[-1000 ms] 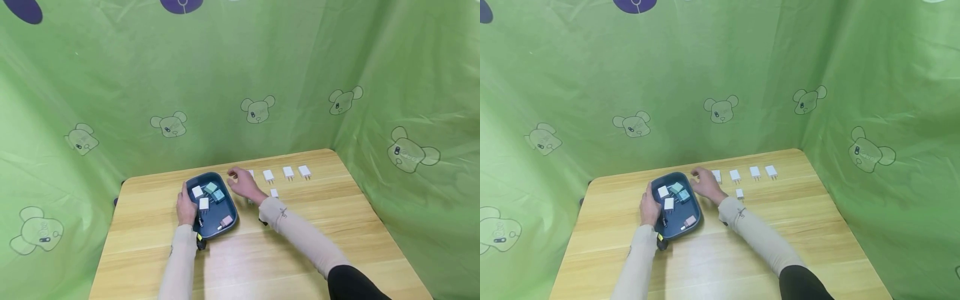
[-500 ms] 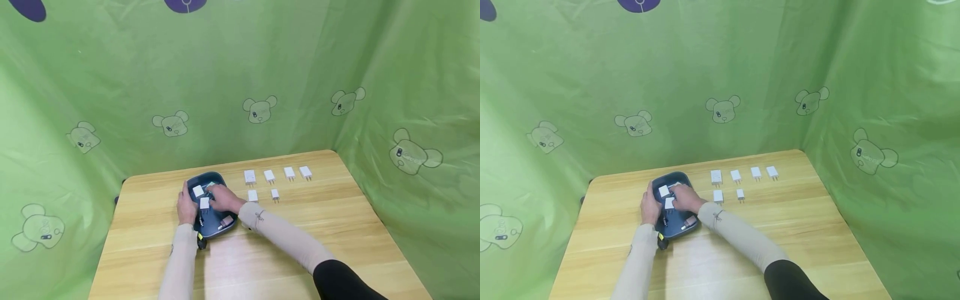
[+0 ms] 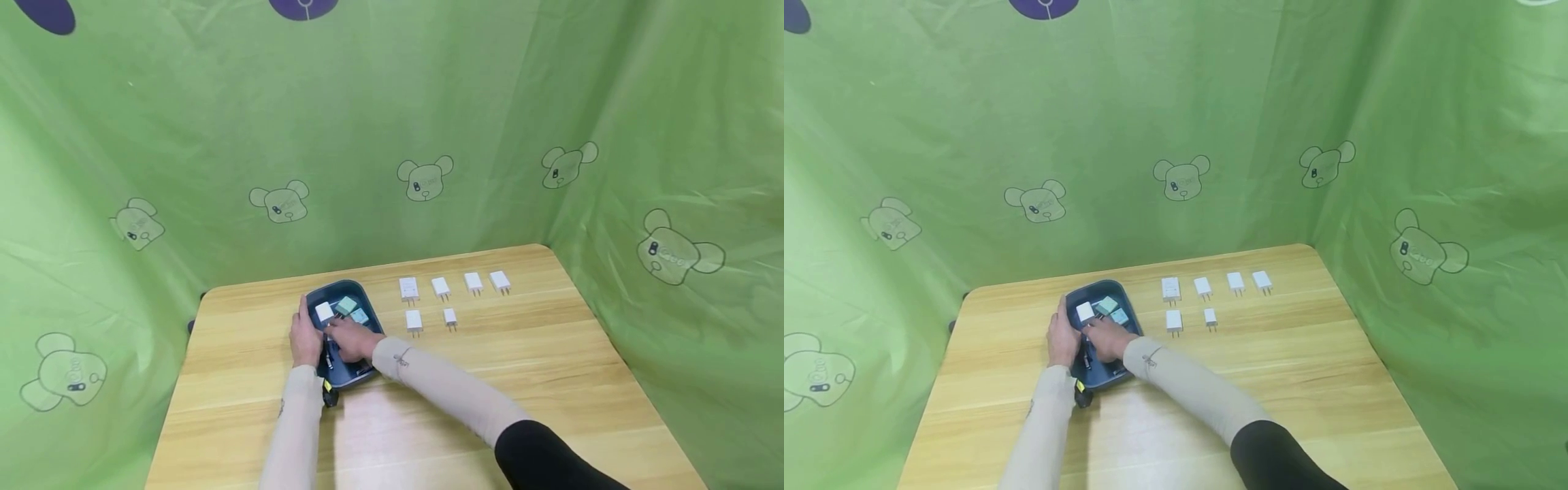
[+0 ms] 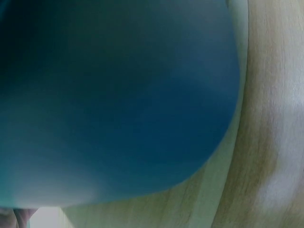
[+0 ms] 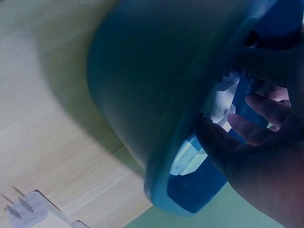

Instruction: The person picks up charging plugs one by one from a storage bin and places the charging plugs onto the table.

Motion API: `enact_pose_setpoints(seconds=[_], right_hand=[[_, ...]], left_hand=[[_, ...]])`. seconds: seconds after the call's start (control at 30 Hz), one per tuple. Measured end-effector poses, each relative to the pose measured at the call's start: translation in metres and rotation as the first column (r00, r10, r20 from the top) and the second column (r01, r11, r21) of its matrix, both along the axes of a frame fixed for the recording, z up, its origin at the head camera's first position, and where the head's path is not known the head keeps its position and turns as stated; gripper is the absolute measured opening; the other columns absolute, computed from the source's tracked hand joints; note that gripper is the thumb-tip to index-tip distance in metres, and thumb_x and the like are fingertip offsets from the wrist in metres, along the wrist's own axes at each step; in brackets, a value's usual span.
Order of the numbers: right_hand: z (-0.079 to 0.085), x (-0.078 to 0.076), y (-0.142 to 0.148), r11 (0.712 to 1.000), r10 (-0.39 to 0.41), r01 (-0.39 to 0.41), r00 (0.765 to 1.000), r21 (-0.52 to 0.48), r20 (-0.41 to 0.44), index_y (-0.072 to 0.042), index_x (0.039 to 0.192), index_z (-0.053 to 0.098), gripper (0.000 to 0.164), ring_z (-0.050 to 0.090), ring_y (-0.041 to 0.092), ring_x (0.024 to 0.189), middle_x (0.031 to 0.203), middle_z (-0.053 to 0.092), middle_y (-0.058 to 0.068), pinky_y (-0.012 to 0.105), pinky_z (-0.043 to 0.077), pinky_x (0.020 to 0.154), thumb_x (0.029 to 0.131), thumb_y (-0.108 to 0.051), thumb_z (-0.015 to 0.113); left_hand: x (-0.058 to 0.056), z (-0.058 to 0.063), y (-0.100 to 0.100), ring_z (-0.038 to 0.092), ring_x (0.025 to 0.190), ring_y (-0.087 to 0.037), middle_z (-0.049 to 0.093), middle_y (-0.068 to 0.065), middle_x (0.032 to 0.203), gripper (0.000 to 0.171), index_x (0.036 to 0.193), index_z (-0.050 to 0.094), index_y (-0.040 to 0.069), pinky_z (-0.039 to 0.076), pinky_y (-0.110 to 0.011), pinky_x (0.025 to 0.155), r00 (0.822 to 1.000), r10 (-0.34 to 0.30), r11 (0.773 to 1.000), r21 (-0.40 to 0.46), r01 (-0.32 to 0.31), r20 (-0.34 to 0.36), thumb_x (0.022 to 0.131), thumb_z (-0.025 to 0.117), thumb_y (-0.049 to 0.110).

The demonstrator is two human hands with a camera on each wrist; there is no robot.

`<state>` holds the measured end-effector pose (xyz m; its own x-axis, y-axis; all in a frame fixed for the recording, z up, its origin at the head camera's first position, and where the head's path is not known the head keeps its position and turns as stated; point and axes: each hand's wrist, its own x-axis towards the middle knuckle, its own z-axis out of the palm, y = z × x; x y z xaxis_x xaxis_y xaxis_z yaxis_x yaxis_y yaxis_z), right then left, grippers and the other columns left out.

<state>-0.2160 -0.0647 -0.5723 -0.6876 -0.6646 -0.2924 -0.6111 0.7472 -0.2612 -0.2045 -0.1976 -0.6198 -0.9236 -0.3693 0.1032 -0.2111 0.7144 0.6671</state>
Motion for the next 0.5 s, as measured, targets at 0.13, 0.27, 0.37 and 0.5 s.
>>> enact_pose_setpoints(seconds=[0.13, 0.27, 0.37, 0.5], right_hand=[[-0.0011, -0.0004, -0.0020, 1.000, -0.021, 0.020, 0.999, 0.021, 0.025, -0.021, 0.155, 0.043, 0.069, 0.038, 0.030, 0.151, 0.166, 0.034, 0.006, 0.039, 0.041, 0.121, 0.091, -0.012, 0.067], [-0.0030, 0.0001, -0.0029, 0.998, -0.040, 0.038, 0.998, 0.046, 0.043, -0.024, 0.152, 0.048, 0.067, 0.038, 0.031, 0.151, 0.167, 0.032, 0.003, 0.040, 0.044, 0.119, 0.090, -0.011, 0.069], [-0.0055, -0.0002, -0.0036, 0.998, -0.022, 0.021, 1.000, 0.057, 0.017, -0.025, 0.148, 0.053, 0.064, 0.042, 0.031, 0.147, 0.165, 0.035, 0.003, 0.039, 0.045, 0.117, 0.089, -0.011, 0.071], [-0.0071, -0.0007, -0.0046, 0.998, 0.021, -0.018, 0.999, 0.066, -0.042, -0.023, 0.142, 0.059, 0.059, 0.050, 0.030, 0.138, 0.158, 0.045, 0.006, 0.036, 0.046, 0.115, 0.086, -0.014, 0.075]], left_hand=[[-0.0004, 0.0005, -0.0006, 0.064, 0.107, -0.051, 0.059, -0.032, 0.126, 0.088, 0.159, 0.032, 0.011, 0.054, -0.060, 0.097, 1.000, 0.000, 1.000, -0.015, 0.000, -0.005, 0.081, 0.067, -0.009], [0.0001, 0.0006, -0.0006, 0.064, 0.107, -0.051, 0.059, -0.032, 0.127, 0.091, 0.159, 0.031, 0.011, 0.054, -0.059, 0.097, 1.000, -0.001, 1.000, -0.010, 0.002, 0.016, 0.080, 0.070, -0.008], [-0.0002, 0.0000, -0.0009, 0.064, 0.108, -0.050, 0.058, -0.032, 0.129, 0.091, 0.159, 0.031, 0.012, 0.054, -0.059, 0.098, 1.000, -0.002, 1.000, 0.005, 0.002, 0.021, 0.080, 0.071, -0.007], [-0.0012, -0.0002, -0.0010, 0.063, 0.110, -0.050, 0.058, -0.032, 0.129, 0.090, 0.159, 0.031, 0.011, 0.053, -0.058, 0.100, 1.000, -0.002, 1.000, 0.009, 0.002, 0.015, 0.079, 0.069, -0.009]])
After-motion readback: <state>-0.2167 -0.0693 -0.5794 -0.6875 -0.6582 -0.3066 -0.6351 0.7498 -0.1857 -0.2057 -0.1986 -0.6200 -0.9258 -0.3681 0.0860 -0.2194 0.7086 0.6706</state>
